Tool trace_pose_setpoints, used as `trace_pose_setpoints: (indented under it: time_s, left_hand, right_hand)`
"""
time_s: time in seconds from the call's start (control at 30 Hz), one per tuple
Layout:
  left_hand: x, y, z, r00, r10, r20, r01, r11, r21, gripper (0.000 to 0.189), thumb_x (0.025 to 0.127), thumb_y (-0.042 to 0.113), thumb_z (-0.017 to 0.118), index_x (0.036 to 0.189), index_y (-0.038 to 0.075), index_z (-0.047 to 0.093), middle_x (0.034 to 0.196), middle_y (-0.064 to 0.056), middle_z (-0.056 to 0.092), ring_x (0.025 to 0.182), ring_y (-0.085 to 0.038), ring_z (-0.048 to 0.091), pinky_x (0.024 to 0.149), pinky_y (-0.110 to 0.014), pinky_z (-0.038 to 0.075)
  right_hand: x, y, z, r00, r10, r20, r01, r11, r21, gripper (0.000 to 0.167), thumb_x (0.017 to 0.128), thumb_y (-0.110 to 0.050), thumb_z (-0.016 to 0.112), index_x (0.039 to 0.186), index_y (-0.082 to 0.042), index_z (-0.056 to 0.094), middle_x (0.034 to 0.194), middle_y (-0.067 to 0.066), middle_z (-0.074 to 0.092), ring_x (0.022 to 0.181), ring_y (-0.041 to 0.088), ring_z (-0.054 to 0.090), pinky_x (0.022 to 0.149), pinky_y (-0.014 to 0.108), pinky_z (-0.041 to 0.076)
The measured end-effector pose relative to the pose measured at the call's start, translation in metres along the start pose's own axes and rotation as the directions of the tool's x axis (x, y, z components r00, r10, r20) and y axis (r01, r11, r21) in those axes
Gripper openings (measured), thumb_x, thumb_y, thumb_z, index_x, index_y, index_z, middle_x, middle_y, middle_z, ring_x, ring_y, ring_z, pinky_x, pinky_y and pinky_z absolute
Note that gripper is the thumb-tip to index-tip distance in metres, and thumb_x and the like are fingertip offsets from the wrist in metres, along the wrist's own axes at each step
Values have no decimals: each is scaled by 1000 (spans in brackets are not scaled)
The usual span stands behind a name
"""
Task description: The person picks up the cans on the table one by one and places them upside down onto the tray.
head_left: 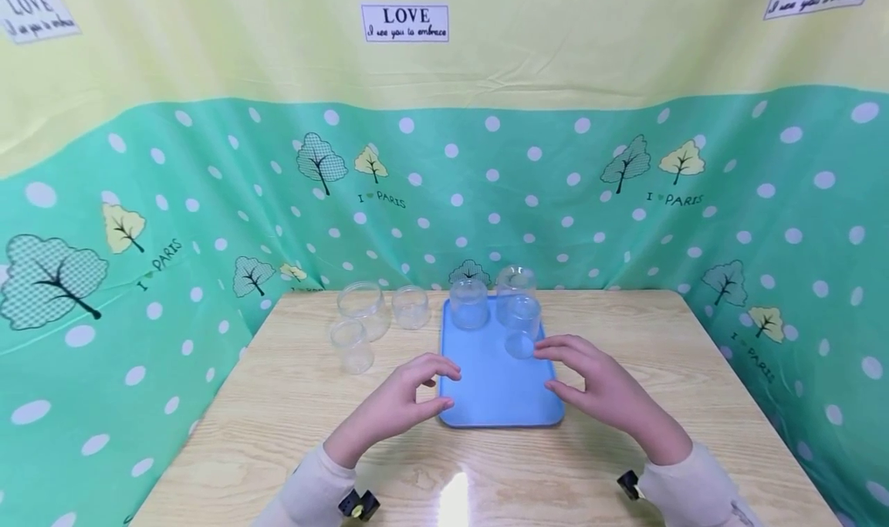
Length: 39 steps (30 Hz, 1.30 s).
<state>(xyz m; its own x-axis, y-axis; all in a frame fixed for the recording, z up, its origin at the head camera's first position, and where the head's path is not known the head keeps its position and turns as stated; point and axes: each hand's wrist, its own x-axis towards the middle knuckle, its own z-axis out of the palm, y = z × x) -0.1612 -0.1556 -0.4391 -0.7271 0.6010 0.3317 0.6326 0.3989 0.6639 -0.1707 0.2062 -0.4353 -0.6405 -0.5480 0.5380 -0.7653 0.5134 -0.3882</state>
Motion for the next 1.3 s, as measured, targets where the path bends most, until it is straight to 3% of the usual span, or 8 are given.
trace_pose_setpoints:
  time_s: [0.43, 0.77, 0.97, 1.2, 1.3]
  left_hand:
    - [3, -2, -15, 1000, -15, 26, 12, 994, 106, 34, 94, 18, 76, 126, 20, 65, 129, 10, 63, 124, -13, 59, 97, -39, 56]
    - [14, -2, -35, 996, -40, 82, 13, 952, 307, 34, 94, 20, 76, 126, 16, 66, 127, 7, 63, 124, -13, 59, 107, -37, 51]
    - [20, -3, -49, 993, -33, 109, -19, 895, 445, 34, 93, 20, 77, 125, 17, 66, 124, 6, 64, 119, -16, 62, 100, -37, 55]
    - [28, -4, -72, 990, -15, 142, -79, 770, 633, 36, 90, 19, 80, 123, 14, 67, 120, -3, 66, 110, -23, 67, 92, -40, 59]
    - [31, -8, -81, 990, -15, 144, -85, 744, 663, 37, 88, 17, 81, 123, 14, 68, 119, -3, 67, 109, -24, 67, 92, -41, 58]
  right_hand:
    - [0, -1, 0, 1000, 0, 2, 0, 1000, 21, 50, 86, -10, 83, 131, -23, 66, 136, -3, 62, 128, 21, 58, 106, 10, 43]
    - [-1, -3, -4, 999, 30, 13, -30, 1000, 2, 47, 87, -14, 83, 130, -23, 67, 137, -7, 61, 128, 19, 58, 106, 18, 48]
    - [-1, -2, -4, 1000, 25, 17, -25, 1000, 9, 47, 87, -13, 82, 131, -23, 67, 136, -5, 62, 129, 20, 58, 106, 17, 47]
    - [-1, -1, -4, 1000, 20, 18, -20, 1000, 13, 47, 87, -13, 83, 130, -24, 67, 136, -6, 62, 128, 19, 58, 105, 18, 48]
    - [-2, -1, -4, 1000, 20, 22, -21, 1000, 9, 47, 87, -14, 83, 130, -24, 67, 136, -7, 61, 128, 19, 58, 103, 23, 52]
